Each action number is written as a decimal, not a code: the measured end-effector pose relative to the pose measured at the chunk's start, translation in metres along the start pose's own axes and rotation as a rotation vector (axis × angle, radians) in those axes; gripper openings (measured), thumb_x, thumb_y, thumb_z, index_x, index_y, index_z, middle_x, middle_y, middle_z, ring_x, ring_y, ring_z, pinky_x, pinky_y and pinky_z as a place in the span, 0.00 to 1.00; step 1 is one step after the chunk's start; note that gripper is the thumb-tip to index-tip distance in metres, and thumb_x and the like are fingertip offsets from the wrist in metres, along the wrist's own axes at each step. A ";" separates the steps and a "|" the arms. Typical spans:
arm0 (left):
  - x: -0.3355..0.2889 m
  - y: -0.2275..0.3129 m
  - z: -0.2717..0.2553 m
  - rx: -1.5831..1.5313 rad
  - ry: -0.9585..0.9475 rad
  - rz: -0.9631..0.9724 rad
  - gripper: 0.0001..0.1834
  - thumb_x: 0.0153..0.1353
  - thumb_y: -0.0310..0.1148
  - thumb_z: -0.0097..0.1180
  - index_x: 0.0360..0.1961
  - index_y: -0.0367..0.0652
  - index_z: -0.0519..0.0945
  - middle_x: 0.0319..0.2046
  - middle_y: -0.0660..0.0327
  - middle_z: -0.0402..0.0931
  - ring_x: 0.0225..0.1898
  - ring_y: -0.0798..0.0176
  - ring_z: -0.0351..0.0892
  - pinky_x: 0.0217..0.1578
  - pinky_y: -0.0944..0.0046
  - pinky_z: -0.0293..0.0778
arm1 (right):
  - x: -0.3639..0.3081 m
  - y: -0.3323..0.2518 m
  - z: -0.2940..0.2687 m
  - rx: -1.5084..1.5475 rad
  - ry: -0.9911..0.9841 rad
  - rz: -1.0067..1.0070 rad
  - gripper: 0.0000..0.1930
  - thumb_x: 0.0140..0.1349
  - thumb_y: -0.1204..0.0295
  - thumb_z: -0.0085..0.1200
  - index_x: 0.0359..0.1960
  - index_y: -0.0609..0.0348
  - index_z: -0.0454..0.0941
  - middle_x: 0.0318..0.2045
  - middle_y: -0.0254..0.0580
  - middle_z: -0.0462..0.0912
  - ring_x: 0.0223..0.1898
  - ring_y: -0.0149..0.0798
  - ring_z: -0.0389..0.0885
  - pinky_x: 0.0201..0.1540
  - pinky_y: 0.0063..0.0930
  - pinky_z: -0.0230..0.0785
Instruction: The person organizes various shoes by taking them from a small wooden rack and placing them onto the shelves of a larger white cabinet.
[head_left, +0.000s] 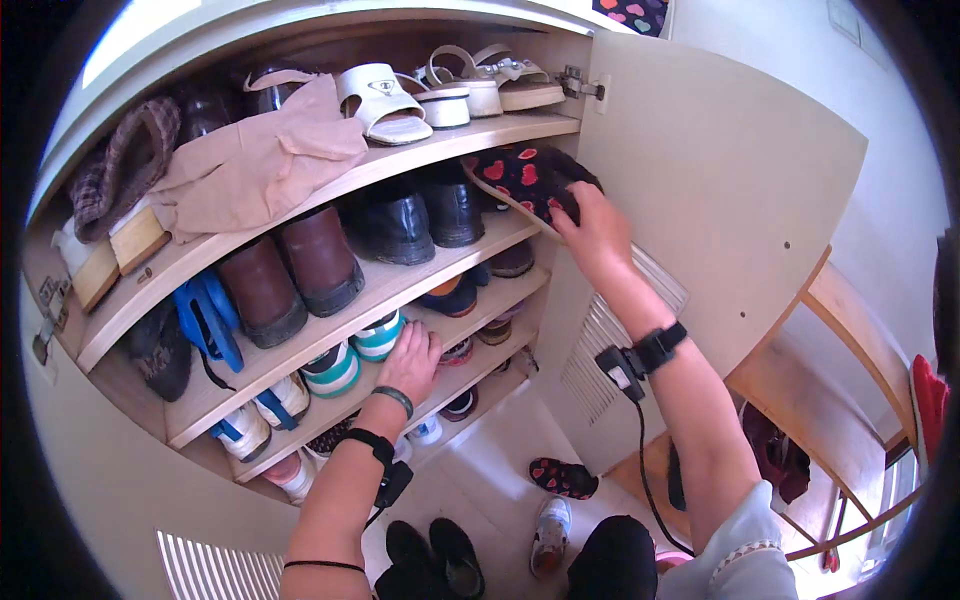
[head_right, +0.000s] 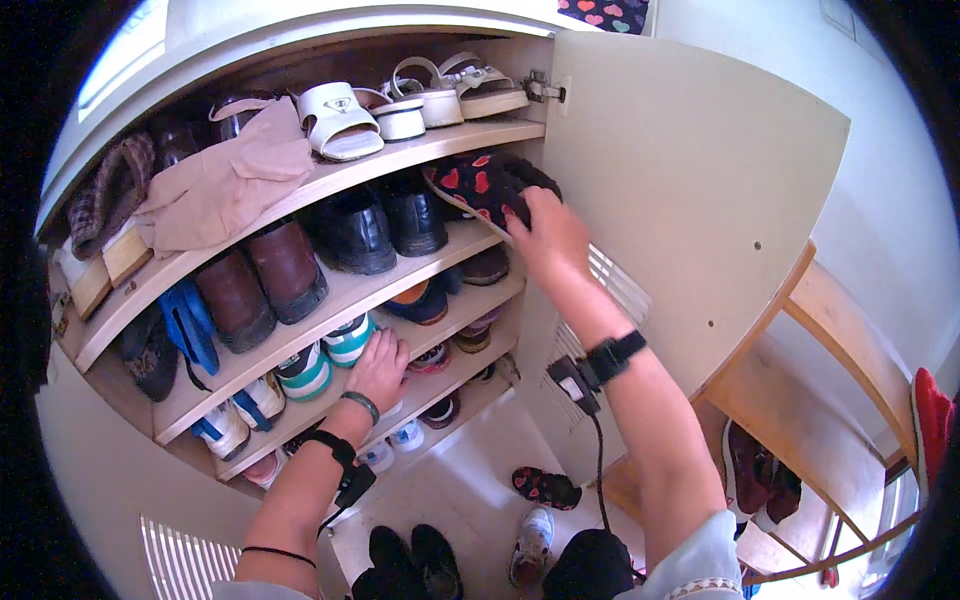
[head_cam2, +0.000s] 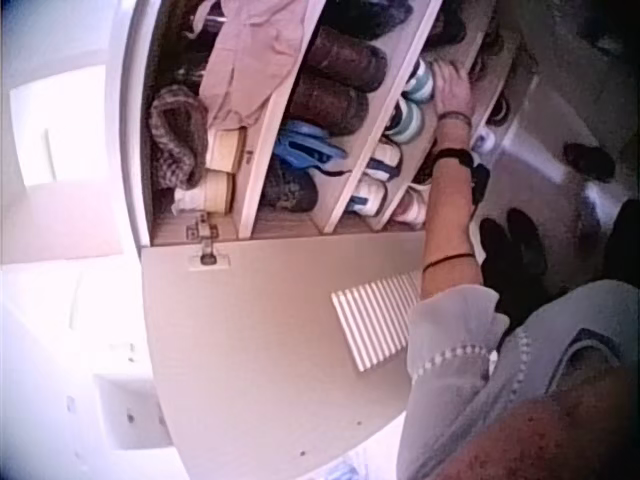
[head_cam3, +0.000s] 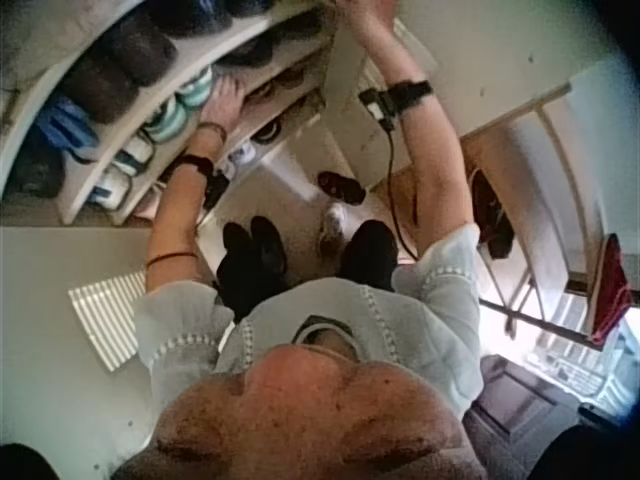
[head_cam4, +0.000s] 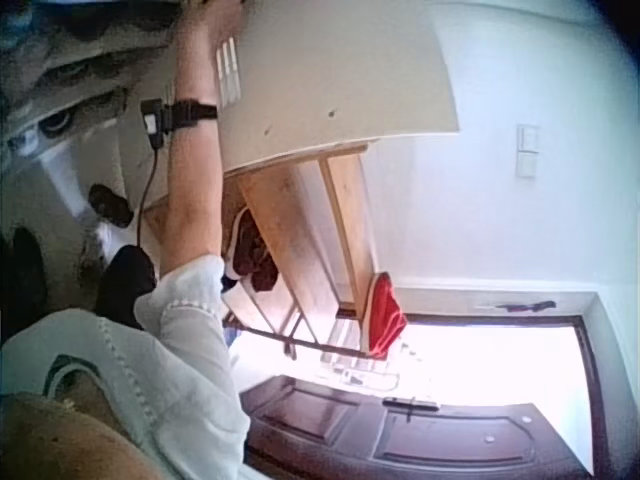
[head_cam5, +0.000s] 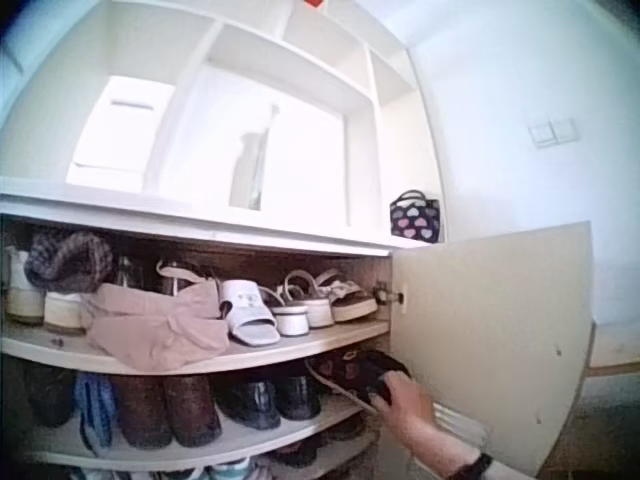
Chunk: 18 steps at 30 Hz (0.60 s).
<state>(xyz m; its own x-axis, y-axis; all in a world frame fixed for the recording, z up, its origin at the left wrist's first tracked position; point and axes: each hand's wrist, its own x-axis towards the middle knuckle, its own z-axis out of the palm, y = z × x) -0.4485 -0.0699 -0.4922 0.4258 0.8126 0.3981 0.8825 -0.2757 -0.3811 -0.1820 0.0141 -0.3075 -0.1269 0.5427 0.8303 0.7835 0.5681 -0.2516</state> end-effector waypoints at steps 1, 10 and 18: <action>-0.001 0.000 -0.001 -0.006 -0.007 0.008 0.35 0.46 0.41 0.60 0.53 0.32 0.64 0.55 0.42 0.63 0.62 0.47 0.57 0.66 0.54 0.45 | 0.007 -0.001 0.009 -0.032 -0.014 0.017 0.13 0.54 0.66 0.56 0.39 0.58 0.72 0.34 0.50 0.77 0.37 0.55 0.76 0.38 0.45 0.69; 0.005 0.001 -0.006 0.074 -0.099 0.045 0.36 0.50 0.46 0.57 0.53 0.31 0.64 0.54 0.42 0.64 0.60 0.45 0.58 0.65 0.53 0.46 | 0.070 -0.018 0.062 -0.256 -0.076 0.013 0.14 0.52 0.68 0.57 0.39 0.59 0.72 0.37 0.47 0.78 0.40 0.52 0.77 0.40 0.44 0.71; -0.003 -0.003 -0.004 0.085 -0.090 0.036 0.30 0.56 0.43 0.50 0.54 0.32 0.65 0.52 0.46 0.67 0.61 0.47 0.58 0.65 0.54 0.44 | 0.026 -0.028 0.057 0.138 0.079 -0.133 0.25 0.51 0.77 0.56 0.53 0.65 0.66 0.56 0.57 0.66 0.54 0.58 0.69 0.54 0.44 0.65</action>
<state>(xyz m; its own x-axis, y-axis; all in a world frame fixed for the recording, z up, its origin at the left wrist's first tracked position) -0.4521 -0.0735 -0.4893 0.4334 0.8471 0.3076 0.8455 -0.2641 -0.4641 -0.2420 0.0474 -0.3072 -0.1715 0.4104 0.8956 0.6718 0.7137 -0.1984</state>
